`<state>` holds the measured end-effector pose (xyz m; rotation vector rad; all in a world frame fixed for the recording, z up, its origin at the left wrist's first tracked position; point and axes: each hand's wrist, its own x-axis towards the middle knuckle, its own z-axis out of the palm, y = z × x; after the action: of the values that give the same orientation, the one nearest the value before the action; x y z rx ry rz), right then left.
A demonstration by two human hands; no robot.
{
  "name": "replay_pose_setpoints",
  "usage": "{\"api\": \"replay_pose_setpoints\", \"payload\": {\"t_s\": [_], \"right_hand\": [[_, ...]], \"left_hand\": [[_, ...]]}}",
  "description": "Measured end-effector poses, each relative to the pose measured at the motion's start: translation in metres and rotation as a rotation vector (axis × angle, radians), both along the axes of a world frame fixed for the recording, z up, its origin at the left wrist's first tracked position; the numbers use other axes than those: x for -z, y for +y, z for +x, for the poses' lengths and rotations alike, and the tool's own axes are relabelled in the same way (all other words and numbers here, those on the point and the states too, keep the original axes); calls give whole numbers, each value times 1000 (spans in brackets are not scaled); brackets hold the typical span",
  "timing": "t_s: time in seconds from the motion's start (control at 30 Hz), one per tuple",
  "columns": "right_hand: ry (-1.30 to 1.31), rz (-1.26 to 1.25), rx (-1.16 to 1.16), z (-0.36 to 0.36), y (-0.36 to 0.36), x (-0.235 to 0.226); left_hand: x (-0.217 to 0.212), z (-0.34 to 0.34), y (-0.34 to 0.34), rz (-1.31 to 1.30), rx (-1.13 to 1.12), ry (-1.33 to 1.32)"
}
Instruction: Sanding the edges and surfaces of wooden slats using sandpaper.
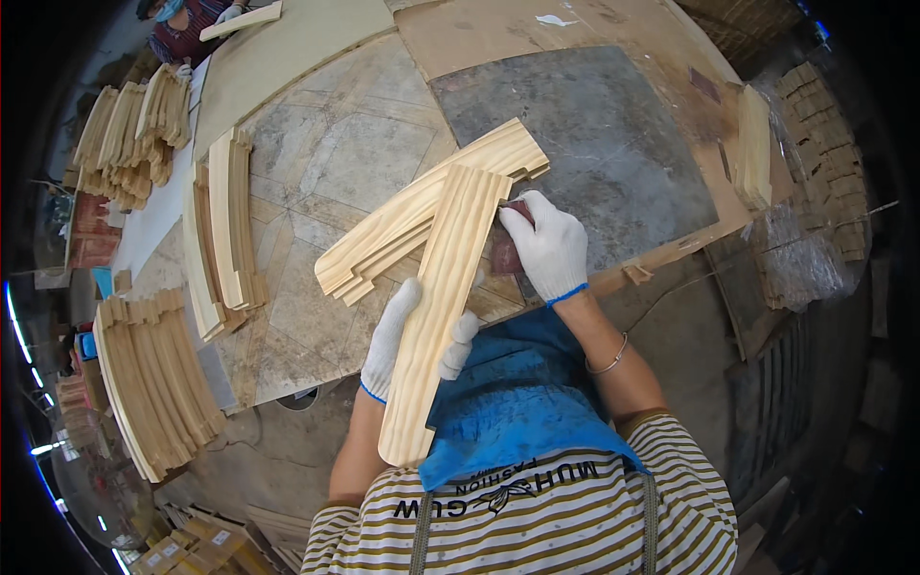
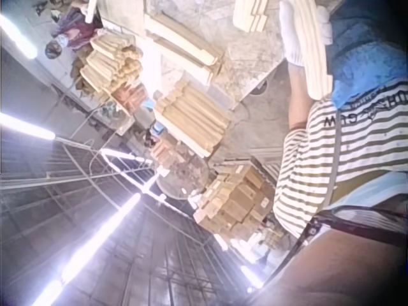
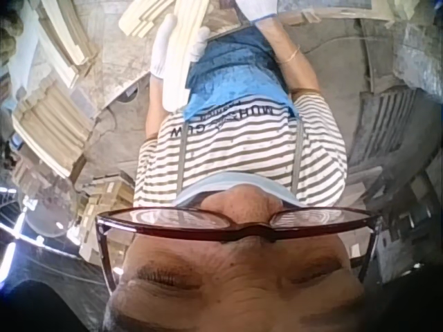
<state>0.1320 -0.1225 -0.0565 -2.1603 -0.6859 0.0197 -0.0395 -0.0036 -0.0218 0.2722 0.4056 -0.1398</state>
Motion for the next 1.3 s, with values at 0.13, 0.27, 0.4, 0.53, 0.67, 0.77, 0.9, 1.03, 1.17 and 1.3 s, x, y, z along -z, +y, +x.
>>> {"api": "replay_pose_setpoints", "payload": {"t_s": [0.13, 0.27, 0.4, 0.53, 0.67, 0.77, 0.9, 1.03, 1.17, 1.3], "right_hand": [[96, 123, -22, -6, 4, -11], [56, 366, 80, -7, -5, -15], [123, 525, 17, 10, -16, -35], [67, 503, -51, 20, -17, -14], [-248, 424, -190, 23, -2, -27], [-487, 376, -425, -1, 6, -35], [-292, 460, -987, -63, 2, -54], [-229, 483, -1010, -52, 9, -68], [385, 716, -390, 18, 2, -103], [46, 675, -379, 64, 36, -90]], "left_hand": [[0, -1, 0, 19, 0, 1], [-4, -1, 0, -9, -32, 47], [-5, -5, 8, 172, 42, 105], [-29, -4, 5, 427, 22, 297], [-28, -18, 17, 597, 190, 211], [-34, -18, 20, 706, 160, 180], [-33, -7, 35, 840, 57, 163], [-36, -1, 48, 884, -34, 232], [-45, -1, 60, 850, 4, 156], [-36, 3, 57, 945, -54, 226]]}}
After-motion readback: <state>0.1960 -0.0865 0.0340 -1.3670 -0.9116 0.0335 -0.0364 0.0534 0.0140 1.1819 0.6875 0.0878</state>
